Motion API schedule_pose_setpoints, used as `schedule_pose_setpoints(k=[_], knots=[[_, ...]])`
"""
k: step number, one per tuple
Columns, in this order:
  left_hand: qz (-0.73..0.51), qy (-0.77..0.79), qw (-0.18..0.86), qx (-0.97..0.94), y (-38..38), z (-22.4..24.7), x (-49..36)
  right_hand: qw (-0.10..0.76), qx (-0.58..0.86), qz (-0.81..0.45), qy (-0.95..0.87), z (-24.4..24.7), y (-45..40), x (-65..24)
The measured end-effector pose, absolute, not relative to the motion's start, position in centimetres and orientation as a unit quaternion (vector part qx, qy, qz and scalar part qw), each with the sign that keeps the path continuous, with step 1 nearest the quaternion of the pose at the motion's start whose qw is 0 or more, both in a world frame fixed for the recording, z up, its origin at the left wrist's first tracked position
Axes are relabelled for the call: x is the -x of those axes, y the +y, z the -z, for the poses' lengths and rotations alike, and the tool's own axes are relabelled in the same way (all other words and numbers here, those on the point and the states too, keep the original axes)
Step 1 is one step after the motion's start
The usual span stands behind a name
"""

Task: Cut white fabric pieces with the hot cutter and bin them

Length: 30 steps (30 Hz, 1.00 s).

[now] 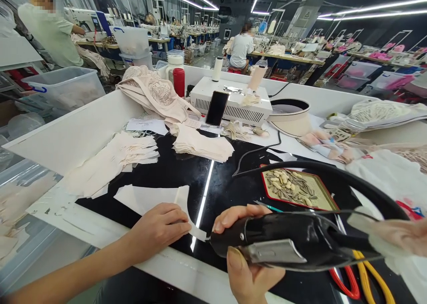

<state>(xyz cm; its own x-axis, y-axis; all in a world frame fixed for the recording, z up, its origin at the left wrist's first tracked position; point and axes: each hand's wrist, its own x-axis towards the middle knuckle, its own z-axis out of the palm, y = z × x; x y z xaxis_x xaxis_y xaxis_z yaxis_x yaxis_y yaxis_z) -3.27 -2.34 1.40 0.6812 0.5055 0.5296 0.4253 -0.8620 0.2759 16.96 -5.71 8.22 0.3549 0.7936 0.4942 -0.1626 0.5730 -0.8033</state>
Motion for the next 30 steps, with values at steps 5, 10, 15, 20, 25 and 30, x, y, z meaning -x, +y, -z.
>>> schedule_pose_setpoints(k=[5,10,15,20,25,30], knots=[[-0.31,0.255,0.068,-0.913,-2.3,-1.0,3.3,0.752,0.345,-0.316,-0.464,-8.4,-5.6,-16.9],[-0.313,0.26,0.071,-0.911,-2.4,-0.6,3.2,0.773,0.336,-0.304,-0.443,-8.9,-4.9,-16.1],[-0.306,0.263,0.054,-0.913,-2.5,-0.5,3.1,0.771,0.328,-0.308,-0.45,-8.9,-3.7,-15.0],[-0.305,0.269,0.06,-0.912,-2.6,-0.6,3.0,0.779,0.317,-0.321,-0.436,-8.6,-3.1,-14.3],[-0.3,0.272,0.066,-0.912,-2.7,-0.7,3.0,0.776,0.32,-0.323,-0.438,-8.5,-3.0,-14.2],[-0.307,0.271,0.066,-0.91,-2.7,-0.8,3.0,0.775,0.324,-0.318,-0.439,-8.6,-3.0,-14.0]])
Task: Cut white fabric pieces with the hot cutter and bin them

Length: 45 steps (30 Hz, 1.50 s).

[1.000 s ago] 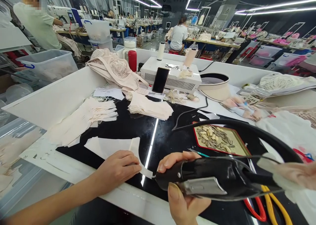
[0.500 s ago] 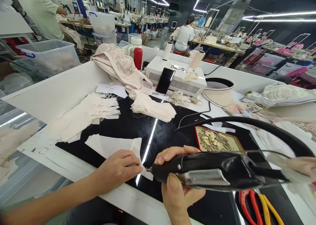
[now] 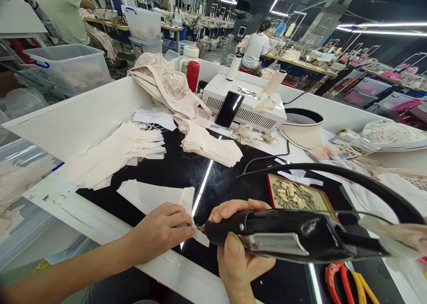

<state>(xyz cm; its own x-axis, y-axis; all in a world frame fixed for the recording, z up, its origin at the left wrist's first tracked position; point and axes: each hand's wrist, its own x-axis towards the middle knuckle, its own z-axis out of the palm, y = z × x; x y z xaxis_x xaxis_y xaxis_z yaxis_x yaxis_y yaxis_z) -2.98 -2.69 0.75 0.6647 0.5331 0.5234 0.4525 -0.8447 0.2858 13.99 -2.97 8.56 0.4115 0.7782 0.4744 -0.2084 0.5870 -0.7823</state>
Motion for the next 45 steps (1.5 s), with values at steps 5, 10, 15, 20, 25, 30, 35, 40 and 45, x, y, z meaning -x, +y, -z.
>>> schedule_pose_setpoints(k=[5,10,15,20,25,30,35,40,45], knots=[[-0.31,0.267,0.068,-0.91,-2.7,-0.7,3.0,0.772,0.332,-0.316,-0.44,-9.0,-3.2,-14.3],[-0.306,0.266,0.064,-0.912,-2.7,-0.7,3.1,0.777,0.343,-0.302,-0.433,-9.1,-3.9,-15.2],[-0.309,0.265,0.067,-0.911,-2.7,-0.5,3.2,0.771,0.338,-0.301,-0.448,-8.6,-4.0,-15.3],[-0.308,0.267,0.074,-0.91,-2.7,-0.2,3.2,0.773,0.347,-0.307,-0.432,-8.7,-3.9,-15.2],[-0.297,0.269,0.077,-0.913,-2.7,-0.3,3.2,0.783,0.325,-0.324,-0.421,-9.2,-4.2,-14.9],[-0.293,0.273,0.082,-0.913,-2.7,-0.4,3.2,0.766,0.312,-0.344,-0.444,-9.0,-4.3,-14.2],[-0.296,0.27,0.09,-0.912,-2.7,-0.5,3.2,0.761,0.304,-0.344,-0.458,-8.6,-4.3,-14.1],[-0.296,0.27,0.092,-0.911,-2.7,-0.7,3.2,0.76,0.306,-0.337,-0.464,-8.2,-4.2,-14.2],[-0.288,0.271,0.083,-0.915,-2.7,-0.5,3.3,0.766,0.323,-0.332,-0.445,-8.8,-4.6,-14.7]])
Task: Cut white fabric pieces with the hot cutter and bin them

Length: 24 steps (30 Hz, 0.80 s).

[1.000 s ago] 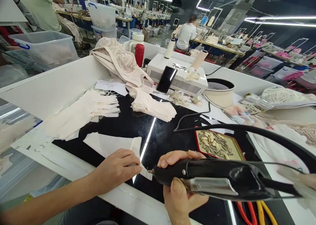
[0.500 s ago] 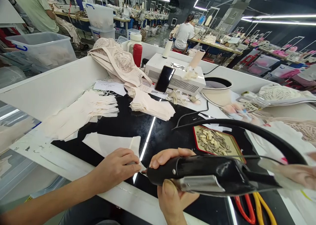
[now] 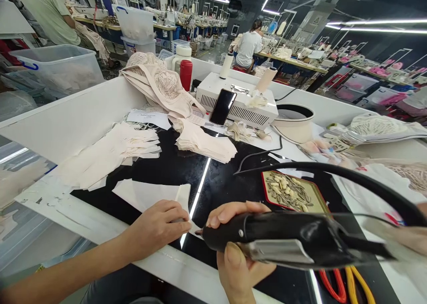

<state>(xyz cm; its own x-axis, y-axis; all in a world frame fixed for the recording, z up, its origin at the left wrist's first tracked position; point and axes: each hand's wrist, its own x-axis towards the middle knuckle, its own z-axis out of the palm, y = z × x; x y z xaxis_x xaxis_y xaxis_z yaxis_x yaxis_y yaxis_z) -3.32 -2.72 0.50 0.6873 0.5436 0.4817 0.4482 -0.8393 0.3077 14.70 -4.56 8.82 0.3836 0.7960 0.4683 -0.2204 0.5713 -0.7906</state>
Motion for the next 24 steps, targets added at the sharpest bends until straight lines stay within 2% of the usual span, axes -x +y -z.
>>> schedule_pose_setpoints(k=[17,24], knots=[[-0.301,0.273,0.093,-0.909,-2.8,-0.3,3.3,0.768,0.326,-0.311,-0.455,-8.4,-5.0,-15.3],[-0.324,0.272,0.089,-0.902,-1.9,-2.0,4.3,0.763,0.335,-0.304,-0.461,-8.1,-4.5,-15.8]])
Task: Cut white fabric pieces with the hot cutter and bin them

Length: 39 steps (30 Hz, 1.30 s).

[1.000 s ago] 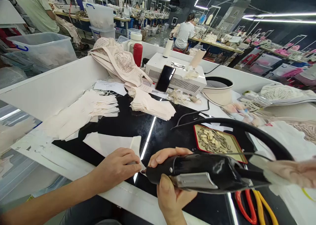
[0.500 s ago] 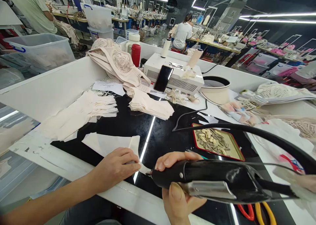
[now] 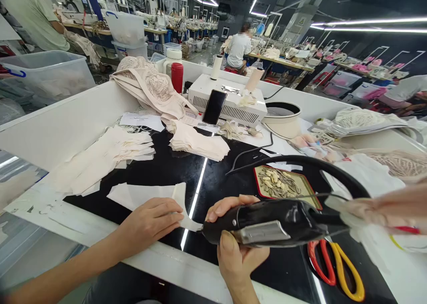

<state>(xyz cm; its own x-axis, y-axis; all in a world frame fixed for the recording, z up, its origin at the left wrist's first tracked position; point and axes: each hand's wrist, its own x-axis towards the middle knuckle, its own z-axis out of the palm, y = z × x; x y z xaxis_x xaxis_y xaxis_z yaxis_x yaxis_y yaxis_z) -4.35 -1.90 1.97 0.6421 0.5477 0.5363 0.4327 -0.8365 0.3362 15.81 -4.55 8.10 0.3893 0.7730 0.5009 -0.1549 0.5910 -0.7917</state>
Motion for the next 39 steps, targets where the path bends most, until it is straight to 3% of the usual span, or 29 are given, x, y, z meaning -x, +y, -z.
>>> schedule_pose_setpoints(k=[12,19,25,30,39], knots=[[-0.245,0.292,0.018,-0.924,-0.8,-2.4,7.0,0.778,0.321,-0.278,-0.463,-7.2,-2.1,-18.1],[-0.174,0.351,0.09,-0.916,-2.7,-2.6,5.4,0.775,0.335,-0.272,-0.462,-8.1,-1.5,-17.3],[-0.106,0.375,0.095,-0.916,-0.6,-6.0,4.8,0.79,0.327,-0.283,-0.435,-8.1,-0.8,-16.2],[-0.093,0.27,0.143,-0.948,3.2,-7.9,3.3,0.785,0.331,-0.27,-0.449,-7.9,-0.1,-16.0],[-0.002,0.163,0.207,-0.965,7.5,-6.7,2.4,0.773,0.347,-0.275,-0.455,-7.6,0.3,-15.7]])
